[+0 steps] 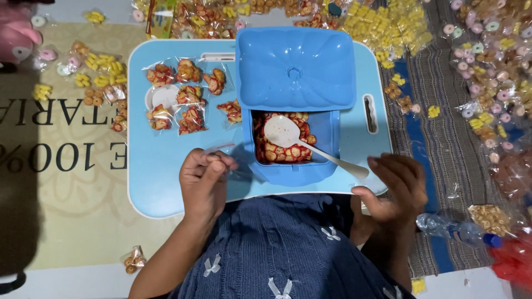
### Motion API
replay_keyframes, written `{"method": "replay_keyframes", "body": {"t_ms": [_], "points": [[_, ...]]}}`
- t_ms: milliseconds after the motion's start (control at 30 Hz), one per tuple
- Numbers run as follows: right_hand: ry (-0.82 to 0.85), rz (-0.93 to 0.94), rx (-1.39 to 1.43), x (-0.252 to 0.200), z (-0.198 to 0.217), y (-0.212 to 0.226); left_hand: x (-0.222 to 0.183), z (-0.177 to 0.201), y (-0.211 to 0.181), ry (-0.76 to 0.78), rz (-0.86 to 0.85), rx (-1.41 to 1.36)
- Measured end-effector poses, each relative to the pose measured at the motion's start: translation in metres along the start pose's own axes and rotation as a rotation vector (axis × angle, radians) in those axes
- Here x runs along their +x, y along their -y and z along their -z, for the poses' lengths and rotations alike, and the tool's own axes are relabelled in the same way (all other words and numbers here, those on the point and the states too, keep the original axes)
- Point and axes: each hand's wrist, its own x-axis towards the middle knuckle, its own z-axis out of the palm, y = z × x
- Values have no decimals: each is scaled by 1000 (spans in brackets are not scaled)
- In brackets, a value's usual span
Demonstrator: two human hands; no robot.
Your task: The person scoops red and yellow ring-shaped candies from a blue container into small clear plastic bags using a white plastic spoon. They then fold the top of each bag to seal it and place the finished packets on a light blue tray. The process is repeated for multiple bags.
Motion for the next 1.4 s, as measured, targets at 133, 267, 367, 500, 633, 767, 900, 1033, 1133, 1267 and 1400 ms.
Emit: {"method": "replay_keyframes", "body": {"t_ms": [133,267,367,500,633,767,900,1033,1133,1267,1400], "points": [[241,-362,47,14,-10,16,3,-1,0,-30,12,57],[118,-525,180,10,-28,22,0,-6,3,-4,83,75],[33,-412,118,16,-35,18,-4,-6,5,24,132,94],[-56,-327,8,5,-28,10,-5,-11,-2,56,161,110],[-139,-212,-4,7,-28,11,-4,-7,-2,98,177,128],[-76,-109,69,38,-37,12,-4,-5,0,116,185,131],[113,-313,408,46,-43,25,-4,0,2,104,183,115],[80,-85,465,45,-32,12,-3,2,1,91,183,114],[110,-45,425,48,-30,6,-3,3,4,89,195,115],[88,2,265,65,-39,11,-6,3,7,85,218,100],[103,0,159,74,-46,17,-5,-3,3,101,224,100]]}}
